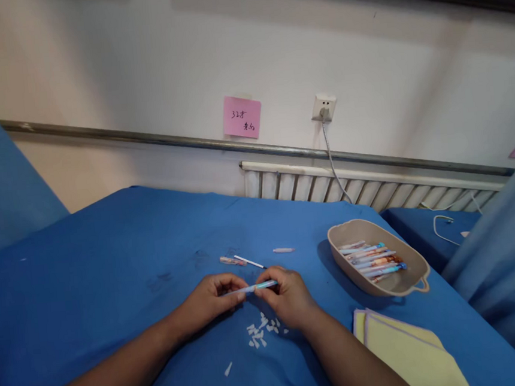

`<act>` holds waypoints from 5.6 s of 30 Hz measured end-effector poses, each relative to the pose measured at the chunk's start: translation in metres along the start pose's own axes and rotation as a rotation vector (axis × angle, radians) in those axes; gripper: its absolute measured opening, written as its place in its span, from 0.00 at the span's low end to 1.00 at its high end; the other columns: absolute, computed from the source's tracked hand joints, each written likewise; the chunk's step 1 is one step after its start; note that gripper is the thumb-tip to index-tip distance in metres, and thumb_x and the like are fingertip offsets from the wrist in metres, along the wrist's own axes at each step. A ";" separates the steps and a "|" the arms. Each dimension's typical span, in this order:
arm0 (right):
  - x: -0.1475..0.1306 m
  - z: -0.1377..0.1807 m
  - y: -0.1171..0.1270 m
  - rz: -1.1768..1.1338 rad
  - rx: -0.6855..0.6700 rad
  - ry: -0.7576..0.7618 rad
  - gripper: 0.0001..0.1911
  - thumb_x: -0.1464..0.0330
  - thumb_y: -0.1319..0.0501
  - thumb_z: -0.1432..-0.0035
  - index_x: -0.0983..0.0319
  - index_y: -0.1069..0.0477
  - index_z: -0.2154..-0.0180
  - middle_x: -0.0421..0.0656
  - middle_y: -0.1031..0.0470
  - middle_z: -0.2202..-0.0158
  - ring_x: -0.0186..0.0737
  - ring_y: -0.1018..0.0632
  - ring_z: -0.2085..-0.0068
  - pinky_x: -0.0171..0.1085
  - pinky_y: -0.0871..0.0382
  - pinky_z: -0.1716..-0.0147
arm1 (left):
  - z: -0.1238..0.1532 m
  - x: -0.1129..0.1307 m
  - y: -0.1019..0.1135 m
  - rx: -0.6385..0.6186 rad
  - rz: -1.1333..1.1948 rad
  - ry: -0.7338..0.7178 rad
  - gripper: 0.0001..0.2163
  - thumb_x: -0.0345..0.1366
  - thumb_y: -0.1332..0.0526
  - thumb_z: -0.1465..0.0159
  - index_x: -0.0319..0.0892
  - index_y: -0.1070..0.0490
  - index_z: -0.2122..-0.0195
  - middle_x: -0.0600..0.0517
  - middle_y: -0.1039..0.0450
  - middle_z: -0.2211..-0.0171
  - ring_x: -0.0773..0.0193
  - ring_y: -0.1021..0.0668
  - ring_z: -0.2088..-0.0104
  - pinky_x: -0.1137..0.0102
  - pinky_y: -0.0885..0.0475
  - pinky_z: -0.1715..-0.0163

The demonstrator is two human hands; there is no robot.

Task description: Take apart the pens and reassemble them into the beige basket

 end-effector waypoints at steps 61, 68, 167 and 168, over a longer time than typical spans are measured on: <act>0.002 0.001 0.003 0.062 0.067 0.019 0.08 0.64 0.42 0.46 0.62 0.29 0.69 0.36 0.31 0.77 0.30 0.32 0.76 0.28 0.40 0.77 | -0.001 -0.002 0.010 0.100 0.134 0.045 0.15 0.38 0.34 0.51 0.39 0.30 0.64 0.55 0.30 0.73 0.69 0.29 0.75 0.74 0.33 0.74; 0.004 0.000 0.000 -0.215 0.069 -0.028 0.14 0.65 0.37 0.51 0.61 0.33 0.61 0.37 0.31 0.74 0.31 0.31 0.76 0.30 0.36 0.76 | 0.003 0.009 0.000 -0.039 -0.212 -0.064 0.09 0.39 0.41 0.44 0.41 0.27 0.67 0.55 0.30 0.75 0.67 0.30 0.73 0.75 0.37 0.72; 0.016 -0.010 0.018 -0.610 0.157 -0.189 0.18 0.55 0.35 0.54 0.62 0.36 0.75 0.38 0.28 0.81 0.35 0.25 0.78 0.33 0.32 0.78 | 0.002 -0.003 -0.010 -0.082 0.008 0.020 0.15 0.48 0.42 0.43 0.39 0.34 0.67 0.57 0.32 0.77 0.73 0.35 0.80 0.75 0.40 0.78; 0.015 -0.010 0.018 -0.567 0.159 -0.179 0.18 0.54 0.36 0.52 0.62 0.36 0.75 0.38 0.28 0.81 0.35 0.26 0.79 0.33 0.33 0.78 | 0.002 -0.002 -0.011 -0.088 0.008 0.018 0.15 0.47 0.42 0.43 0.39 0.34 0.67 0.57 0.32 0.77 0.73 0.34 0.80 0.75 0.40 0.78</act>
Point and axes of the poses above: each hand's wrist, its own z-axis away from the middle knuckle, its own y-axis out of the back of the hand, x = y × z, the point moved 9 cm from there along -z, towards the middle knuckle
